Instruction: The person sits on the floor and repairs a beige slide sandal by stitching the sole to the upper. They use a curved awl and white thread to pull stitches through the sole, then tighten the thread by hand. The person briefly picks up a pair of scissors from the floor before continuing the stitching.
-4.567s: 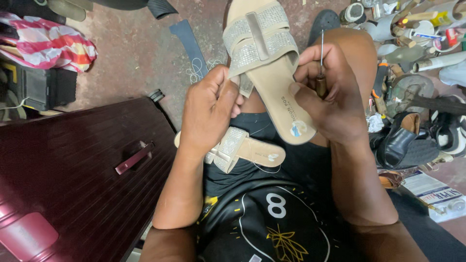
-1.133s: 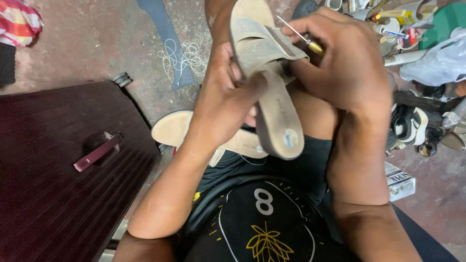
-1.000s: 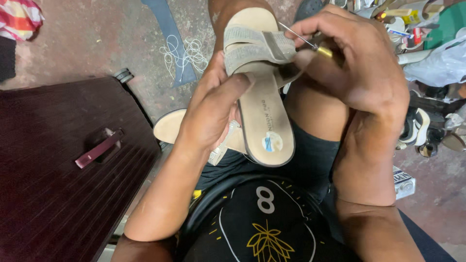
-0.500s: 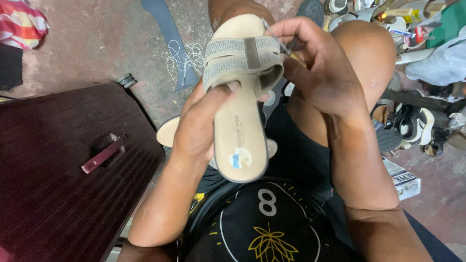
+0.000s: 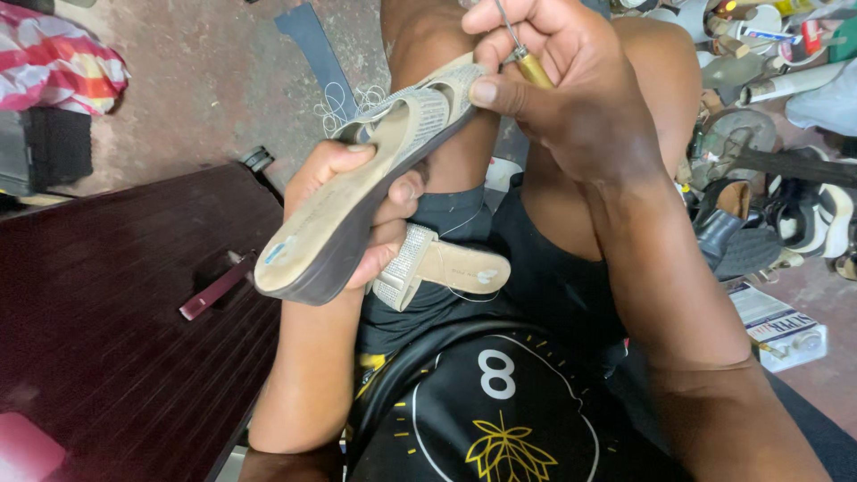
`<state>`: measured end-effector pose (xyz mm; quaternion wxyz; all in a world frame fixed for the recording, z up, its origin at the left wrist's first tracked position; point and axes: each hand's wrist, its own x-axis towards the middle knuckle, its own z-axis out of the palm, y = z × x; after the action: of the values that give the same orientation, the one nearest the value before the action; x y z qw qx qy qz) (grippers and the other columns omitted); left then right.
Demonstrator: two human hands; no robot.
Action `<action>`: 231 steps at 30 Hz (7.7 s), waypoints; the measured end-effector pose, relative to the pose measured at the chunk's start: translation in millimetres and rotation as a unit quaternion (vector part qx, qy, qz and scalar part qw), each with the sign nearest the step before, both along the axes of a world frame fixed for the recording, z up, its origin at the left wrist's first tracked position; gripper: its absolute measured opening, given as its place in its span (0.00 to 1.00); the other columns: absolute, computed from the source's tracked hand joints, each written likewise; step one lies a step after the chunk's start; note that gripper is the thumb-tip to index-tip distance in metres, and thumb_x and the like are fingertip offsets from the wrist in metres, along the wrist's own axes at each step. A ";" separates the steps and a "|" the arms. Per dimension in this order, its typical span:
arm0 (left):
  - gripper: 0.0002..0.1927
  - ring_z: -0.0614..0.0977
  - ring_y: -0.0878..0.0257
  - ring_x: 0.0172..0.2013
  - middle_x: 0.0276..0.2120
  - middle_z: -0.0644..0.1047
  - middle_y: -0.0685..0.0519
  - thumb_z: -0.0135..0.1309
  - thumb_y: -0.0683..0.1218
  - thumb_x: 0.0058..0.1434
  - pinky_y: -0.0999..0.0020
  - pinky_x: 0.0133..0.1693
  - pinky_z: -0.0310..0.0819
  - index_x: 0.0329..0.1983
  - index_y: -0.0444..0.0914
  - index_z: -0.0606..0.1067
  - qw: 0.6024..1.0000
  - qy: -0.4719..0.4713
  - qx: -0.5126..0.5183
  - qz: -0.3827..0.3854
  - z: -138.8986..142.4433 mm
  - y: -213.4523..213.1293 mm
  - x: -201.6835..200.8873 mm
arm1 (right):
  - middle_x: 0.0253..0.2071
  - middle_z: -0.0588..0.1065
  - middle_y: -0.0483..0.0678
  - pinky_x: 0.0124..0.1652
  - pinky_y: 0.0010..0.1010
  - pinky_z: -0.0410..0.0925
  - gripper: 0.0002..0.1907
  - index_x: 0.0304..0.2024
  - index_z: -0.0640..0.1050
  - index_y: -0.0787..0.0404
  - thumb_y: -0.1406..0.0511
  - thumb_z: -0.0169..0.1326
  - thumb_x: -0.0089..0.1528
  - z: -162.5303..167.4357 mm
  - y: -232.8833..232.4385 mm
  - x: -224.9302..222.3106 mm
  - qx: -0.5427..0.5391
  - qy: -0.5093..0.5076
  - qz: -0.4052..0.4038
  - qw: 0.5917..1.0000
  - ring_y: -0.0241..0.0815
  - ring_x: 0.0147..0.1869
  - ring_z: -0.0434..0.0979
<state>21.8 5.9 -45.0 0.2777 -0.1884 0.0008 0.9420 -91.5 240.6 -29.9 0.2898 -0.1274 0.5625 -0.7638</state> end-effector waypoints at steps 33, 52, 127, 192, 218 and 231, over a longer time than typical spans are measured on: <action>0.26 0.72 0.66 0.55 0.55 0.72 0.50 0.47 0.40 0.70 0.68 0.63 0.67 0.71 0.33 0.60 0.755 0.199 -0.606 0.151 14.0 53.6 2.4 | 0.39 0.74 0.43 0.44 0.19 0.64 0.28 0.63 0.63 0.61 0.83 0.54 0.64 7.8 -11.3 36.6 0.062 0.019 -0.055 0.996 0.27 0.43 0.73; 0.25 0.70 0.67 0.53 0.56 0.70 0.50 0.46 0.38 0.71 0.71 0.63 0.66 0.70 0.32 0.57 0.767 0.221 -0.582 0.157 -5.6 56.9 3.1 | 0.51 0.76 0.50 0.50 0.20 0.69 0.27 0.58 0.61 0.59 0.82 0.53 0.62 13.8 -9.2 29.4 0.025 -0.041 -0.032 0.998 0.31 0.54 0.77; 0.21 0.72 0.76 0.33 0.40 0.72 0.56 0.48 0.26 0.62 0.79 0.36 0.70 0.52 0.38 0.60 0.779 0.160 -0.597 0.103 -11.1 22.0 116.1 | 0.43 0.65 0.43 0.52 0.22 0.62 0.18 0.51 0.66 0.64 0.70 0.59 0.65 -32.5 20.7 193.5 0.168 0.006 -0.140 0.976 0.28 0.45 0.65; 0.08 0.83 0.46 0.32 0.28 0.80 0.44 0.56 0.44 0.55 0.55 0.36 0.75 0.34 0.35 0.79 0.448 0.514 -0.683 -0.262 35.3 4.0 17.4 | 0.41 0.82 0.55 0.48 0.28 0.68 0.29 0.47 0.81 0.76 0.63 0.57 0.45 14.0 46.9 145.2 0.186 -0.239 0.046 0.952 0.41 0.45 0.80; 0.06 0.81 0.60 0.23 0.25 0.80 0.51 0.56 0.44 0.57 0.64 0.28 0.72 0.36 0.37 0.79 0.520 0.490 -0.643 -0.275 37.1 17.2 22.1 | 0.28 0.82 0.59 0.36 0.27 0.68 0.31 0.40 0.83 0.79 0.59 0.52 0.43 29.2 42.6 141.1 0.204 -0.220 0.078 0.951 0.44 0.31 0.79; 0.10 0.84 0.52 0.38 0.39 0.82 0.48 0.57 0.42 0.59 0.60 0.41 0.77 0.44 0.36 0.78 0.496 0.549 -0.628 -0.243 23.9 14.2 27.3 | 0.40 0.85 0.53 0.48 0.28 0.71 0.27 0.49 0.83 0.71 0.62 0.59 0.49 -8.7 69.2 143.6 0.190 -0.144 0.175 0.955 0.39 0.44 0.83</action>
<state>49.1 20.1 -21.1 0.2475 0.2498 0.7899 0.5024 52.1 309.8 -38.6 0.5154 -0.0554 0.6187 -0.5903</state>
